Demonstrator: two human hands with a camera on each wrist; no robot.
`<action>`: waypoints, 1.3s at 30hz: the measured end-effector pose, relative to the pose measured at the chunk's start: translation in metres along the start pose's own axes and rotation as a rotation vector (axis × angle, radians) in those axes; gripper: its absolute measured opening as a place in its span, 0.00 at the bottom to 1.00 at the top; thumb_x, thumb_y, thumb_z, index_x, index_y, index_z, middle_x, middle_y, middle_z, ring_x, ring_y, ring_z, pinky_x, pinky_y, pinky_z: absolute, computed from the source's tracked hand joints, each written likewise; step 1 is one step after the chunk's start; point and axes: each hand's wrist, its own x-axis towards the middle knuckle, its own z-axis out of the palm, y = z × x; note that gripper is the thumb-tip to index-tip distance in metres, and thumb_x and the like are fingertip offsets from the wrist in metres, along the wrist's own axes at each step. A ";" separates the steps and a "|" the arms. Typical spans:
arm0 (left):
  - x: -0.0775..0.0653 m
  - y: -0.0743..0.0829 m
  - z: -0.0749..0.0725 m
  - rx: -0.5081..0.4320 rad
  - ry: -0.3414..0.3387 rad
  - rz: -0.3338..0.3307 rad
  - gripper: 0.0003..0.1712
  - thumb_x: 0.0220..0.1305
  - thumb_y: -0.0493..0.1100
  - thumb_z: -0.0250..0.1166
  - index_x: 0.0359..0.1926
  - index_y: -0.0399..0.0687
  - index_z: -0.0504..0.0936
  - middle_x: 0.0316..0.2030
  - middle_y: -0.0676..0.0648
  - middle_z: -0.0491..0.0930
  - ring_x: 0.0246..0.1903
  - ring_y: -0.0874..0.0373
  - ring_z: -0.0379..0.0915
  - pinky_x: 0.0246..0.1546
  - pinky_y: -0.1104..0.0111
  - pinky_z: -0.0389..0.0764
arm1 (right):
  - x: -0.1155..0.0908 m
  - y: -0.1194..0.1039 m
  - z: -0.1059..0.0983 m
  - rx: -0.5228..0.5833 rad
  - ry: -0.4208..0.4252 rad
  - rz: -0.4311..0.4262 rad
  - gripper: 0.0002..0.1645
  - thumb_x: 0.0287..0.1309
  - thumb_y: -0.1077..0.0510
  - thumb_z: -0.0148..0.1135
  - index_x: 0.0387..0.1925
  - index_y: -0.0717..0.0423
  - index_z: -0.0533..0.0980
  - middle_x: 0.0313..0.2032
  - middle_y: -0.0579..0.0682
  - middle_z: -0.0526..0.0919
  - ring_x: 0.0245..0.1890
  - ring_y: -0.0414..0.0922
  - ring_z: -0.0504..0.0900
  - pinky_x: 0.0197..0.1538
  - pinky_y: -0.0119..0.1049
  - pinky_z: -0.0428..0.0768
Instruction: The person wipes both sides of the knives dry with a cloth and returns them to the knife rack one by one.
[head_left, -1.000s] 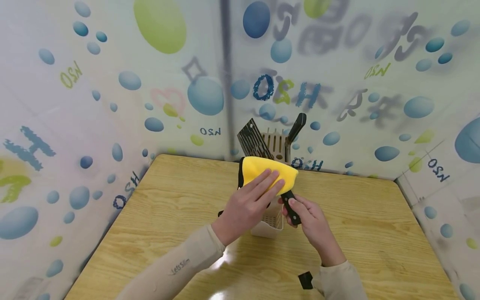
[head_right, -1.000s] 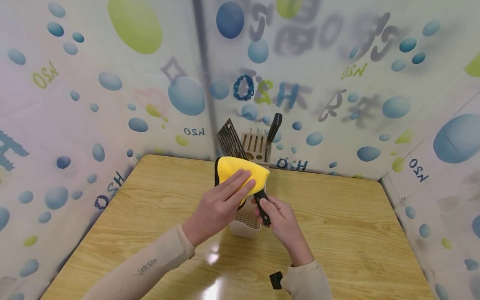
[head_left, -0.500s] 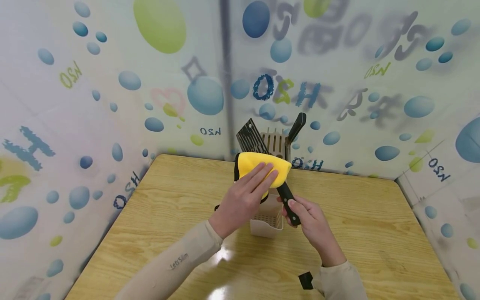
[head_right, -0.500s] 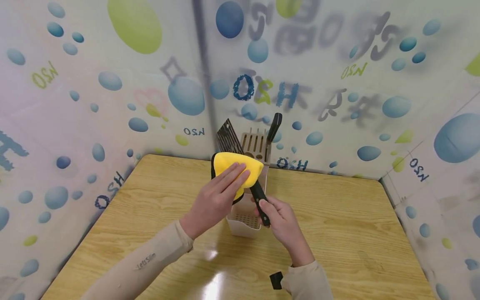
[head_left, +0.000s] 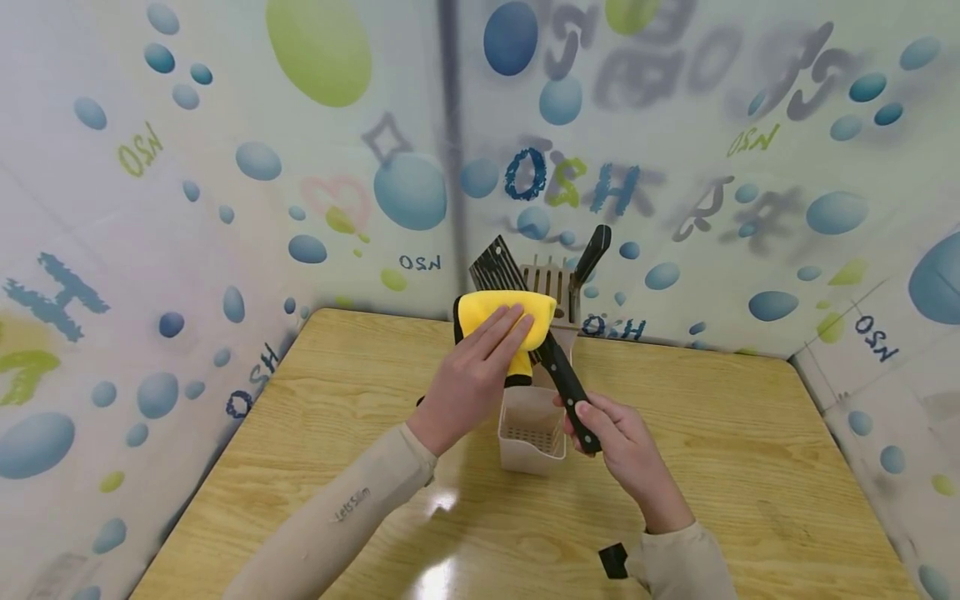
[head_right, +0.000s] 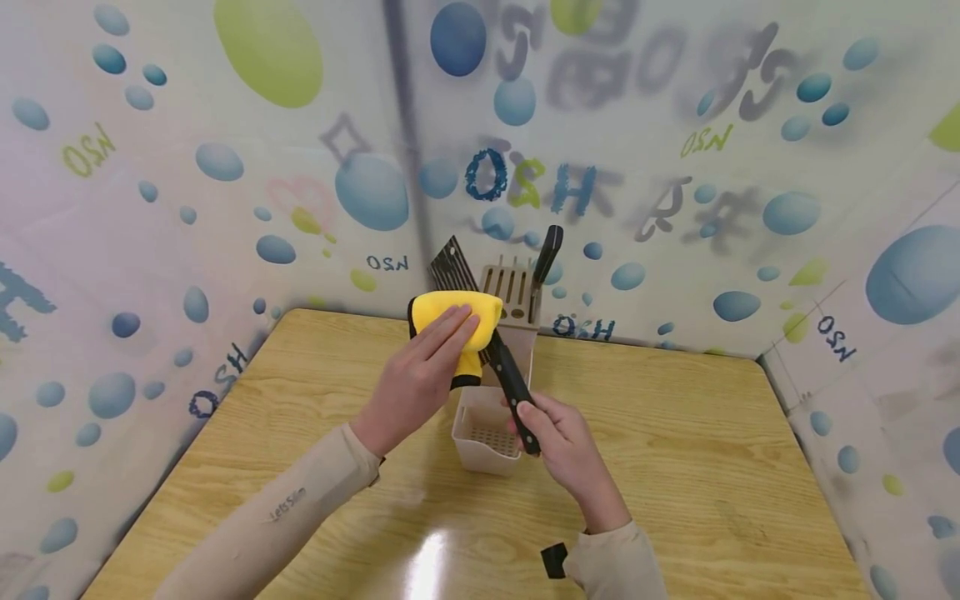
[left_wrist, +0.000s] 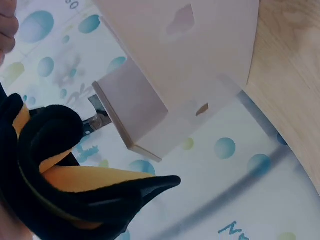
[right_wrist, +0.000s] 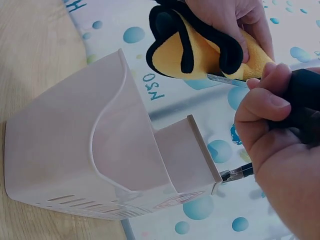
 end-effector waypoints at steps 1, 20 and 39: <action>0.000 -0.002 0.000 0.000 0.001 -0.008 0.35 0.63 0.25 0.68 0.71 0.38 0.72 0.68 0.38 0.74 0.69 0.45 0.72 0.70 0.61 0.71 | 0.000 0.000 0.000 0.003 -0.004 -0.005 0.24 0.82 0.59 0.43 0.54 0.78 0.76 0.32 0.56 0.80 0.28 0.50 0.76 0.32 0.32 0.79; -0.001 0.010 -0.008 0.032 -0.054 0.078 0.39 0.58 0.27 0.73 0.70 0.42 0.75 0.68 0.40 0.75 0.68 0.47 0.73 0.67 0.63 0.74 | 0.001 -0.004 -0.001 0.016 0.008 0.051 0.25 0.82 0.57 0.43 0.54 0.77 0.76 0.33 0.54 0.79 0.29 0.50 0.77 0.33 0.32 0.79; -0.008 0.025 -0.011 0.055 -0.070 0.207 0.37 0.58 0.27 0.71 0.70 0.43 0.76 0.70 0.40 0.73 0.70 0.47 0.70 0.68 0.64 0.73 | 0.000 -0.001 0.000 0.011 0.015 0.023 0.25 0.83 0.57 0.41 0.55 0.76 0.76 0.35 0.54 0.80 0.27 0.42 0.76 0.29 0.32 0.78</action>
